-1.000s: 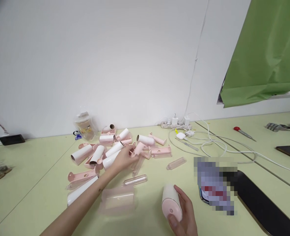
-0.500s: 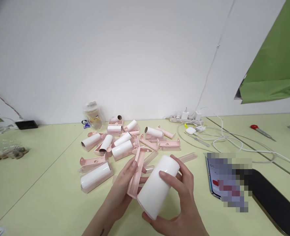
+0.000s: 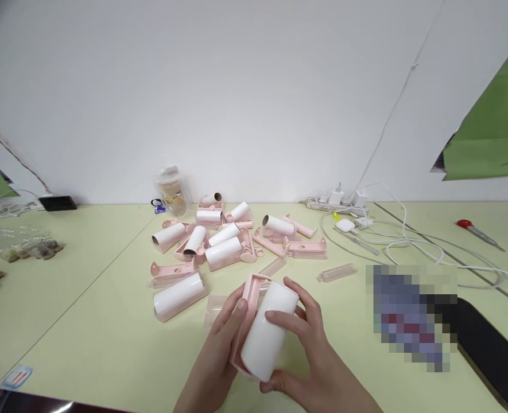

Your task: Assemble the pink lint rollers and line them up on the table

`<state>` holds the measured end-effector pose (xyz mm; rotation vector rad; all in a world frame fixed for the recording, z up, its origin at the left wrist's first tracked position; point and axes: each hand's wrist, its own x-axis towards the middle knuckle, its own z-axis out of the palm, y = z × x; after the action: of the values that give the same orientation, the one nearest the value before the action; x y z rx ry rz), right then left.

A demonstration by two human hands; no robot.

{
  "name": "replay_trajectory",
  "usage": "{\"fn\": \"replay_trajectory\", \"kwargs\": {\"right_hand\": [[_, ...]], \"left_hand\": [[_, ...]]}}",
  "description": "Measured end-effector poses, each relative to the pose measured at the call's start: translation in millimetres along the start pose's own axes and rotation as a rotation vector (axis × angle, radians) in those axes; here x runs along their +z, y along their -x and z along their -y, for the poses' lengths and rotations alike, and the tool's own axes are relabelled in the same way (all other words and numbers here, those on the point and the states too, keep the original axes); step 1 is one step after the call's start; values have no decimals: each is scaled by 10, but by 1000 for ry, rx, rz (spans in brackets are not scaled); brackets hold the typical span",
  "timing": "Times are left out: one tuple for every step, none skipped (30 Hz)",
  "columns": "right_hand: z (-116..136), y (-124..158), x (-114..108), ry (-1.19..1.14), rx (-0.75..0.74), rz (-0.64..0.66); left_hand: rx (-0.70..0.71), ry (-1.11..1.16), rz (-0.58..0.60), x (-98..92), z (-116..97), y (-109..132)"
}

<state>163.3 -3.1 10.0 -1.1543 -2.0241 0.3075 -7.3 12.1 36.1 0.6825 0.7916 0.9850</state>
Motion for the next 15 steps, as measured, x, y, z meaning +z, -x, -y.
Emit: {"fn": "replay_trajectory", "kwargs": {"right_hand": [[-6,-1,-6,-3,5,19],[-9,-3,-15,-7,9,36],[-10,-6,-25,-13,11,48],[-8,-11,-36,-20,10,58],[-4,-18,-46,-28,7,68],[2,-25,-53,-35,3,76],[10,-33,-58,-41,1,82],[20,-39,-61,-47,-4,86],[31,-43,-63,-52,-8,87],[43,-43,-67,-56,-15,86],[53,-37,-74,-58,-19,86],[58,-25,-88,-60,-22,87],[57,-8,-110,-63,-25,94],[48,13,-141,-77,-30,107],[32,35,-182,-107,-28,123]], "left_hand": [[5,7,-3,-5,6,-3],[4,11,-8,-7,11,-3],[-6,11,-15,-7,17,-1],[-21,13,-22,-2,23,3],[-34,19,-32,7,28,8],[-45,28,-41,20,31,16],[-50,33,-49,39,31,24],[-52,31,-52,60,28,33],[-45,25,-53,82,22,43],[-33,18,-51,101,14,52],[-21,14,-41,113,7,61],[-13,17,-22,116,1,69],[-12,29,6,108,-1,75],[-27,49,44,91,3,81],[-54,68,90,65,14,85]]}}
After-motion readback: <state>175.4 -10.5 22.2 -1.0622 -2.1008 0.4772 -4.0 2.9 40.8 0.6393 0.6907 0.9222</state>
